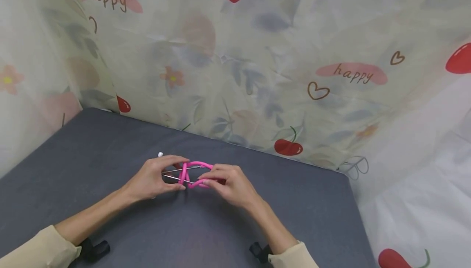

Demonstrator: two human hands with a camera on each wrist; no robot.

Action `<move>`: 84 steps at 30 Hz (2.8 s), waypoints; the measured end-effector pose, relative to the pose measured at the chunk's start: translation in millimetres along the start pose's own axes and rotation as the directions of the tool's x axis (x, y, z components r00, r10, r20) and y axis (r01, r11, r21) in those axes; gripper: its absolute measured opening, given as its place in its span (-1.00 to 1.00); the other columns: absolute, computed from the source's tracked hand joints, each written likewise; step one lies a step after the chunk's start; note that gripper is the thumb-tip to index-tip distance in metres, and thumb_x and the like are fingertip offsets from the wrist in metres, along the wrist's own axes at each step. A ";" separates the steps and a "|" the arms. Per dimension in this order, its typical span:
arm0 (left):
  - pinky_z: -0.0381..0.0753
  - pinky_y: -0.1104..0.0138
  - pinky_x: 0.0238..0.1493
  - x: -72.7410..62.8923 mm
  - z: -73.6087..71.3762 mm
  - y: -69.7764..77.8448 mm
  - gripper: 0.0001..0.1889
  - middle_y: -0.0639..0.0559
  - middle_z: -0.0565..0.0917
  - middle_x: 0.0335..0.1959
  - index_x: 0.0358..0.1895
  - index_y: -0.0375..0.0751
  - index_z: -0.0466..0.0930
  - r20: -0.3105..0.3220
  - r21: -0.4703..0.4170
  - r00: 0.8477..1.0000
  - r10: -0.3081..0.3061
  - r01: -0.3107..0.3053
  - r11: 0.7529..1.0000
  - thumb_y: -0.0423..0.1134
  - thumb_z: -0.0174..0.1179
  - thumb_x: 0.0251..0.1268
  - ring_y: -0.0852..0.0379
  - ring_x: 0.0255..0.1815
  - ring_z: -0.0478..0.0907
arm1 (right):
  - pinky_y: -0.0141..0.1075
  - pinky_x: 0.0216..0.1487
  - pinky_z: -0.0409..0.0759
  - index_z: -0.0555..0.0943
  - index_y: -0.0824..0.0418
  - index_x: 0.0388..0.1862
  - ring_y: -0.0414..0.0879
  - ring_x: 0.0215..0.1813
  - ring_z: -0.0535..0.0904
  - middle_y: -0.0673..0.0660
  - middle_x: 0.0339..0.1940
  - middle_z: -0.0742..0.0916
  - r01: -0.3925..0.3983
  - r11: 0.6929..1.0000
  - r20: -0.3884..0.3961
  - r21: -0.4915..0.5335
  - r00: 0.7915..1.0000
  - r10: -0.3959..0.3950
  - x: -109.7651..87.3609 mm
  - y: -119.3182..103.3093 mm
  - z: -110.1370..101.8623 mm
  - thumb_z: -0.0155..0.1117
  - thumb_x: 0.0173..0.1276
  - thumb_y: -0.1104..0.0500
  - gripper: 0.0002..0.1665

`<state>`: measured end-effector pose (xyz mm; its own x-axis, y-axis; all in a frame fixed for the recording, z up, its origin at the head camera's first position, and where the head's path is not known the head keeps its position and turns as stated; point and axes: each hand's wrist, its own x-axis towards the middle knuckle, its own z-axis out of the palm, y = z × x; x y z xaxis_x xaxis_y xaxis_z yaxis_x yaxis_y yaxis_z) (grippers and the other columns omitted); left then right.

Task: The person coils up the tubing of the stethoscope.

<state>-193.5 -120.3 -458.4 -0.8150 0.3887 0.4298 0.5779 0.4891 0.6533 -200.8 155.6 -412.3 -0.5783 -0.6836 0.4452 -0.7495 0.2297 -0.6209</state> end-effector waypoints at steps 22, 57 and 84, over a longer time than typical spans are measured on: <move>0.66 0.31 -0.06 4.1 10.0 9.1 -0.23 0.16 0.69 0.05 0.23 0.00 0.60 0.083 0.088 0.997 -0.004 -0.003 0.996 0.08 0.62 -0.17 0.26 -0.08 0.67 | -0.31 -0.53 0.46 0.75 0.29 -0.11 -0.23 -0.43 0.49 0.09 -0.32 0.77 0.011 0.992 0.001 0.124 1.000 -0.011 17.2 -5.3 4.3 0.39 0.28 0.37 -0.80; 0.61 0.51 -0.38 -5.0 18.8 12.1 -0.37 0.19 0.73 -0.13 0.18 0.03 0.63 0.125 -0.048 0.990 0.067 -0.062 0.997 0.06 0.55 -0.04 0.38 -0.29 0.65 | -0.36 -0.43 0.60 0.75 0.19 -0.22 -0.03 -0.48 0.63 -0.02 -0.36 0.77 -0.237 0.969 -0.082 0.071 0.967 0.242 18.3 21.4 4.7 0.48 0.25 0.21 -0.86; 0.64 0.48 -0.32 -3.0 13.2 11.5 -0.45 0.17 0.67 0.06 0.19 0.06 0.64 0.136 -0.122 0.976 0.172 -0.156 0.980 -0.01 0.50 0.06 0.14 -0.12 0.64 | -0.35 -0.30 0.60 0.72 0.11 -0.01 -0.06 -0.31 0.65 0.08 -0.25 0.76 -0.314 0.949 0.049 0.006 0.948 0.314 5.0 47.3 8.0 0.27 0.45 0.16 -0.80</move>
<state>-183.8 -105.5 -460.4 -0.6895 0.5700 0.4469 0.6882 0.3231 0.6496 -236.6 157.5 -444.6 -0.7679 -0.6099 0.1959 -0.5277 0.4288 -0.7333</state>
